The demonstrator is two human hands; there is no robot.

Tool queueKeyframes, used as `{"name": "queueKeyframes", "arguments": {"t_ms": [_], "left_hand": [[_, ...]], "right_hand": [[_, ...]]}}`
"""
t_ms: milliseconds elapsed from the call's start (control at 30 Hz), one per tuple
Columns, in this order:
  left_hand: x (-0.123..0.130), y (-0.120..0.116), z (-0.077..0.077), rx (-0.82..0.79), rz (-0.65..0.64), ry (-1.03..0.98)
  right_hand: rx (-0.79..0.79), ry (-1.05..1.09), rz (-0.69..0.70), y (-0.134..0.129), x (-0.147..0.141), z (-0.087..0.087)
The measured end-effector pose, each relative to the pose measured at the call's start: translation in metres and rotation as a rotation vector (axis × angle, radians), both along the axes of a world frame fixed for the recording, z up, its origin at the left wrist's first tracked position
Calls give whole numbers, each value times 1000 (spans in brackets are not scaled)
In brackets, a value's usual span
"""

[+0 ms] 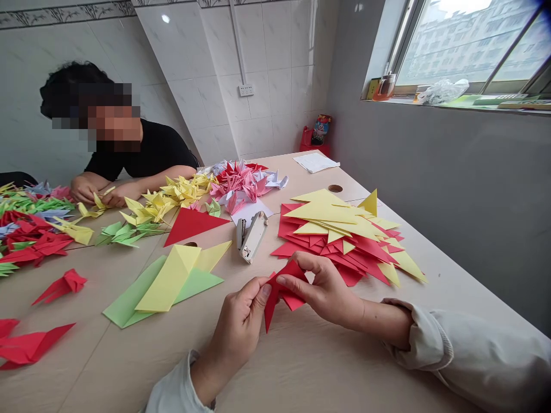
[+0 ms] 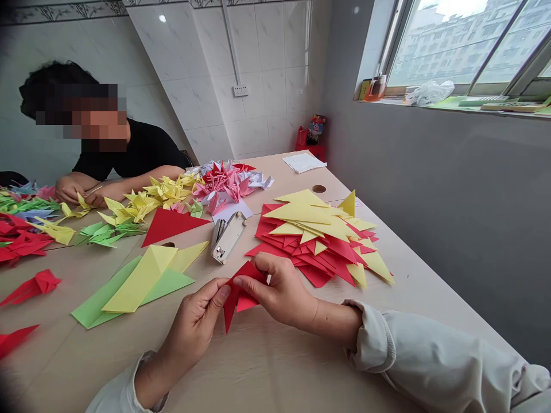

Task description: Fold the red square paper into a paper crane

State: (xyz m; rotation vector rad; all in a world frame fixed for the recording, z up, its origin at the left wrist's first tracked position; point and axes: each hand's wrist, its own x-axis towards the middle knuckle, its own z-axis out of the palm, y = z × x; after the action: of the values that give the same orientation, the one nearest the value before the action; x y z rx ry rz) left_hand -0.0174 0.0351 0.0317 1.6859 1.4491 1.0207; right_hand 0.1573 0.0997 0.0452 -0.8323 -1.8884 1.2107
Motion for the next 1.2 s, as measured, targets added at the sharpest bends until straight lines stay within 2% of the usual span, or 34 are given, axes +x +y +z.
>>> {"name": "queueKeyframes", "arguments": {"t_ms": [100,233,333,400,500,567,700,800,867,900,1000,1100,1200], "left_hand": [[0,0,1,-14,-11,-18],[1,2,-2,-72,-44,-154],[1,4,-7,-134,-65,-249],[0,5,-11,-109,-2,-284],[-3,4,-14,46,173,-229],[-4,2,-13,171,229,-77],[-3,-2,-8,552,167,344],[-3,-4,-5,768,68,503],[-2,-5,-5,774,27,500],[-2,-5,-6,727,23,460],[-2,-2,-7,380,78,152],[-2,4,-8,-38,101,-350],[-3,10,-7,-261,66,-726]], "right_hand": [[21,2,-15,1,0,-3],[108,-12,-11,2,0,-6],[279,-67,75,3,0,-7],[443,-105,82,6,0,-10],[689,-205,-24,12,0,-15],[814,-306,-71,15,1,-16],[994,-446,-99,18,3,-12],[1035,-465,-103,16,4,-7],[1014,-460,-80,15,4,-6],[989,-453,-65,15,3,-6],[809,-409,22,15,4,-5],[389,-255,209,19,6,-3],[-69,31,334,25,9,-2]]}}
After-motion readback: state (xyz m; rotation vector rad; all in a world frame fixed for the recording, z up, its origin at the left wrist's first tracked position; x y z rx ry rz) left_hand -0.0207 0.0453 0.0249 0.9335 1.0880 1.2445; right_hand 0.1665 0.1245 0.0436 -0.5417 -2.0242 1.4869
